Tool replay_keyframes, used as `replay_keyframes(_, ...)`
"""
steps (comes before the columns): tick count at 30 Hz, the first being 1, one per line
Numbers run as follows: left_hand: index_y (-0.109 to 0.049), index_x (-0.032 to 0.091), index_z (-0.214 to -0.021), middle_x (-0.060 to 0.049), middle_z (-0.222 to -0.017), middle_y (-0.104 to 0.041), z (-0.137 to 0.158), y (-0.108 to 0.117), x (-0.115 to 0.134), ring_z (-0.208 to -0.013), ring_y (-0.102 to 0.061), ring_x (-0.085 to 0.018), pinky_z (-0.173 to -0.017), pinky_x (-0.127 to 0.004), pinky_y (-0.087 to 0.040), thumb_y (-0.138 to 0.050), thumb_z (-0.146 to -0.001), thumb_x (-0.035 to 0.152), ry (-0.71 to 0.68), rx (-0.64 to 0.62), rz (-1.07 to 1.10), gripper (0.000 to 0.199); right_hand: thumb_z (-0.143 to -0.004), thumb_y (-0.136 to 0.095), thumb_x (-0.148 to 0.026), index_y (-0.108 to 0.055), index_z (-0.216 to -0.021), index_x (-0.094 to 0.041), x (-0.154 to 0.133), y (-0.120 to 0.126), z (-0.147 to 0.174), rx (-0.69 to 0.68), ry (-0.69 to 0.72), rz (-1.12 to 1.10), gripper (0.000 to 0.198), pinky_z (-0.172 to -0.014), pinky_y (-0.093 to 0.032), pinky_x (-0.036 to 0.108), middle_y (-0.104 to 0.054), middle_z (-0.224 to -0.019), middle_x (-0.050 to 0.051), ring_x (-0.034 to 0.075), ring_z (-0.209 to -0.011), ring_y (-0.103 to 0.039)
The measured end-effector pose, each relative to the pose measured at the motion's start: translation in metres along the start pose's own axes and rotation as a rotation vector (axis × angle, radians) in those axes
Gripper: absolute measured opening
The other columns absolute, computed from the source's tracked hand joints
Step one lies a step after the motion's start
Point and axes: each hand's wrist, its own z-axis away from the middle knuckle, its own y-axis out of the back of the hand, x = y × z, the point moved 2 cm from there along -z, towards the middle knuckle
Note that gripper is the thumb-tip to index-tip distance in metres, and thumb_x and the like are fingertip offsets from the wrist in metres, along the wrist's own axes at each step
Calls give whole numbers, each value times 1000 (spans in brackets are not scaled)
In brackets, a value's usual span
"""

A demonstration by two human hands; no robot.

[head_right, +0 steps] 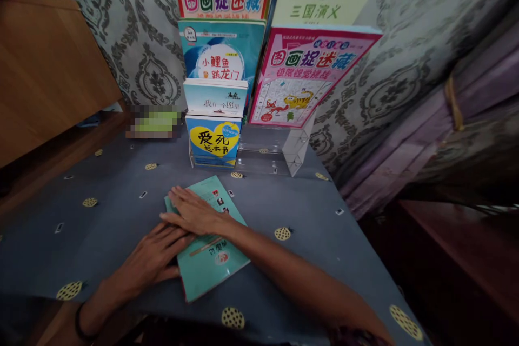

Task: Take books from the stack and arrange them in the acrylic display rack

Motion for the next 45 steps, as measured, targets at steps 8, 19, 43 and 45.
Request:
replay_keyframes(8,-50,16,-140,-12,-135,-65,3,-4,-5,-130,-58,-25,-111,-47,-45,-59,-96,46,-72,47,-26,54,-102,-29,-61,-32,-155,-5,31,-3,6,193,-50,143,77,-124,-23,50,-30,-161,21,30,-153,-20)
replay_keyframes(19,-48,17,-142,-13,-138,-63,4,-7,-5,-132,-57,-26,-112,-48,-45,-57,-97,45,-71,55,-53,54,-101,-30,-62,-39,-152,-6,64,8,27,328,-190,162,76,-123,-25,52,-35,-159,22,31,-151,-26)
replay_keyframes(43,-45,18,-145,-12,-140,-62,5,-2,-7,-133,-56,-25,-113,-50,-44,-53,-100,43,-72,55,-25,52,-93,-37,-76,-81,-83,-19,59,25,113,330,-201,-707,72,-110,-43,46,-76,-115,11,27,-116,-66)
replay_keyframes(45,-47,17,-144,-13,-140,-62,5,-1,-6,-133,-56,-25,-113,-50,-44,-52,-101,43,-69,54,-21,50,-95,-36,-74,-82,-83,-21,54,23,126,320,-196,-693,71,-112,-41,47,-77,-110,9,27,-117,-65)
